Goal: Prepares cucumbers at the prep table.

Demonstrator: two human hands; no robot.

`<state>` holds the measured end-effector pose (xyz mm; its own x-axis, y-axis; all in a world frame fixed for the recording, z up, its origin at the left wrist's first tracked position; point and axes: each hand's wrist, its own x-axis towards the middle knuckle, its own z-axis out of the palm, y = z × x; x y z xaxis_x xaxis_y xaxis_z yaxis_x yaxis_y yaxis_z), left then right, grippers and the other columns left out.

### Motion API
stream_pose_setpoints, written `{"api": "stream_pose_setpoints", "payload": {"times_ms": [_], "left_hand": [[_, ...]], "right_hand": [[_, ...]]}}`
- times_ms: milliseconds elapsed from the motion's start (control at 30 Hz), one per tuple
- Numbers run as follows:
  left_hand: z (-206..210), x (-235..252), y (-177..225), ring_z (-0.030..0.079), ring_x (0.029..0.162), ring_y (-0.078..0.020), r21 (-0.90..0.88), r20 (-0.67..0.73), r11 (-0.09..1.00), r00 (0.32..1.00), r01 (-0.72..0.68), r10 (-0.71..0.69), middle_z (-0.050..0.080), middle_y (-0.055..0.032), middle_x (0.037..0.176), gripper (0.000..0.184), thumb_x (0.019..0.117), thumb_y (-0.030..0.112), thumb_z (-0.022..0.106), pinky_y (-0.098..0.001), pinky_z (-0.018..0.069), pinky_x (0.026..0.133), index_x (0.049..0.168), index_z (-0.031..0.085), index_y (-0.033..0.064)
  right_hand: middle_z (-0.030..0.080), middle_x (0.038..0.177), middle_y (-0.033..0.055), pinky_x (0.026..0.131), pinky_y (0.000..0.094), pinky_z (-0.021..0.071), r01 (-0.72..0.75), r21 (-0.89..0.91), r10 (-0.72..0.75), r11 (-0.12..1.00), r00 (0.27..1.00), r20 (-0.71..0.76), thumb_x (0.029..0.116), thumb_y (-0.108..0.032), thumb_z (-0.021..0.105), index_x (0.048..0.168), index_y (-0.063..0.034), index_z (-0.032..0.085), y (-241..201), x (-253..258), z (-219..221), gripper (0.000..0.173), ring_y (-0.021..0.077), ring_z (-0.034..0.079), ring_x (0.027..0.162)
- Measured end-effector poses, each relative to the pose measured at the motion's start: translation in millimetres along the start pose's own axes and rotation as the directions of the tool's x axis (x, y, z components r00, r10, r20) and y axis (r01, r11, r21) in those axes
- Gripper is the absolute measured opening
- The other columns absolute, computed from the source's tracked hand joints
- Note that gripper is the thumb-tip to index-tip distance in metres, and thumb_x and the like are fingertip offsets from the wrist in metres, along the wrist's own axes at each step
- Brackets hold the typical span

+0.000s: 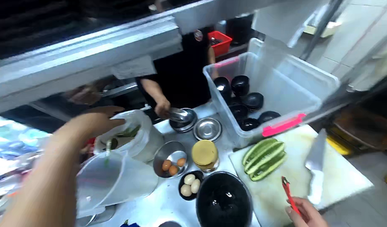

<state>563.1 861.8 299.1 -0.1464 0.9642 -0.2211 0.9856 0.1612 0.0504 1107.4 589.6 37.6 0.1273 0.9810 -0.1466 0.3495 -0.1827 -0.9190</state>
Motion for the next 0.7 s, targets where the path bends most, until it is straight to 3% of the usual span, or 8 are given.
{"api": "stream_pose_setpoints", "payload": {"times_ms": [67, 100, 200, 300, 367, 467, 567, 700], "left_hand": [[21, -30, 7, 0.065, 0.108, -0.0458, 0.0, -0.142, 0.959, 0.949, -0.283, 0.281, 0.067, -0.0225, 0.124, 0.048, 0.0997, 0.036, 0.067, -0.0729, 0.0499, 0.088, 0.14, 0.06, 0.0102], [27, -55, 26, 0.067, 0.105, -0.0427, -0.036, -0.138, 0.927, 0.92, -0.374, 0.366, 0.068, -0.0201, 0.122, 0.049, 0.0977, 0.036, 0.069, -0.07, 0.0519, 0.087, 0.14, 0.061, 0.0114], [41, -148, 99, 0.06, 0.124, -0.0412, -0.246, 0.104, 0.746, 0.748, -0.619, 0.655, 0.062, -0.0252, 0.134, 0.048, 0.1, 0.029, 0.064, -0.0596, 0.0454, 0.106, 0.137, 0.061, -0.001], [113, -197, 132, 0.061, 0.127, -0.0311, -0.529, 0.213, 0.575, 0.557, -0.625, 0.802, 0.064, -0.0185, 0.135, 0.046, 0.1036, 0.035, 0.059, -0.0521, 0.0471, 0.11, 0.137, 0.063, 0.0048], [179, -219, 144, 0.069, 0.11, -0.0238, -0.621, 0.269, 0.652, 0.663, -0.435, 0.698, 0.072, -0.0129, 0.118, 0.039, 0.1035, 0.037, 0.059, -0.0475, 0.0555, 0.098, 0.126, 0.07, 0.0069], [272, -251, 159, 0.07, 0.087, -0.0277, -0.609, 0.372, 0.793, 0.887, 0.011, 0.274, 0.071, -0.0148, 0.094, 0.04, 0.1031, 0.039, 0.058, -0.0527, 0.0568, 0.083, 0.108, 0.072, 0.002], [324, -283, 160, 0.067, 0.075, -0.0269, -0.657, 0.362, 0.719, 0.931, 0.227, 0.037, 0.068, -0.0138, 0.081, 0.039, 0.1018, 0.038, 0.059, -0.0516, 0.0557, 0.074, 0.099, 0.07, 0.0001], [323, -311, 161, 0.067, 0.08, -0.023, -0.816, 0.339, 0.539, 0.928, 0.208, 0.154, 0.069, -0.0126, 0.086, 0.038, 0.1036, 0.035, 0.056, -0.0466, 0.0562, 0.079, 0.103, 0.07, 0.0006]], "right_hand": [[0.068, 0.086, 0.0058, 0.063, 0.0301, 0.0556, -0.022, -0.017, 0.022, 1.0, 0.999, -0.029, 0.0971, -0.014, 0.064, 0.121, 0.0016, 0.06, -2, -3, -5, 0.029, 0.0103, 0.063, 0.069], [0.068, 0.085, 0.0046, 0.062, 0.0303, 0.0553, -0.024, -0.029, 0.022, 0.999, 0.998, -0.057, 0.0971, -0.015, 0.064, 0.12, -0.0002, 0.061, -2, -3, -8, 0.028, 0.0101, 0.063, 0.068], [0.066, 0.08, 0.0016, 0.055, 0.0283, 0.053, 0.031, -0.106, -0.044, 0.994, 0.992, -0.117, 0.0985, -0.022, 0.062, 0.118, -0.0041, 0.063, 13, -1, -11, 0.027, 0.0083, 0.059, 0.062], [0.066, 0.081, 0.0053, 0.061, 0.0387, 0.0541, -0.062, -0.231, 0.091, 0.971, 0.989, 0.119, 0.1003, -0.03, 0.058, 0.118, -0.0076, 0.066, 28, 4, -12, 0.029, 0.0162, 0.061, 0.065], [0.067, 0.082, 0.0057, 0.062, 0.0389, 0.0552, -0.015, -0.239, 0.059, 0.971, 0.982, 0.18, 0.1004, -0.029, 0.059, 0.117, -0.0083, 0.068, 27, -1, -5, 0.028, 0.0162, 0.063, 0.067], [0.069, 0.089, 0.008, 0.067, 0.0381, 0.0586, 0.085, -0.186, -0.041, 0.979, 0.972, 0.23, 0.1018, -0.026, 0.058, 0.114, -0.0064, 0.07, 15, -8, 5, 0.025, 0.0165, 0.067, 0.074], [0.069, 0.098, 0.009, 0.079, 0.0363, 0.0567, 0.196, -0.203, -0.132, 0.959, 0.947, 0.293, 0.0997, -0.025, 0.061, 0.107, -0.0065, 0.074, 8, -7, 17, 0.024, 0.0176, 0.066, 0.09], [0.068, 0.1, 0.0093, 0.08, 0.035, 0.0561, 0.211, -0.133, -0.133, 0.968, 0.888, 0.44, 0.0979, -0.022, 0.065, 0.11, -0.0048, 0.074, -18, -7, 38, 0.023, 0.0164, 0.065, 0.091]]}}
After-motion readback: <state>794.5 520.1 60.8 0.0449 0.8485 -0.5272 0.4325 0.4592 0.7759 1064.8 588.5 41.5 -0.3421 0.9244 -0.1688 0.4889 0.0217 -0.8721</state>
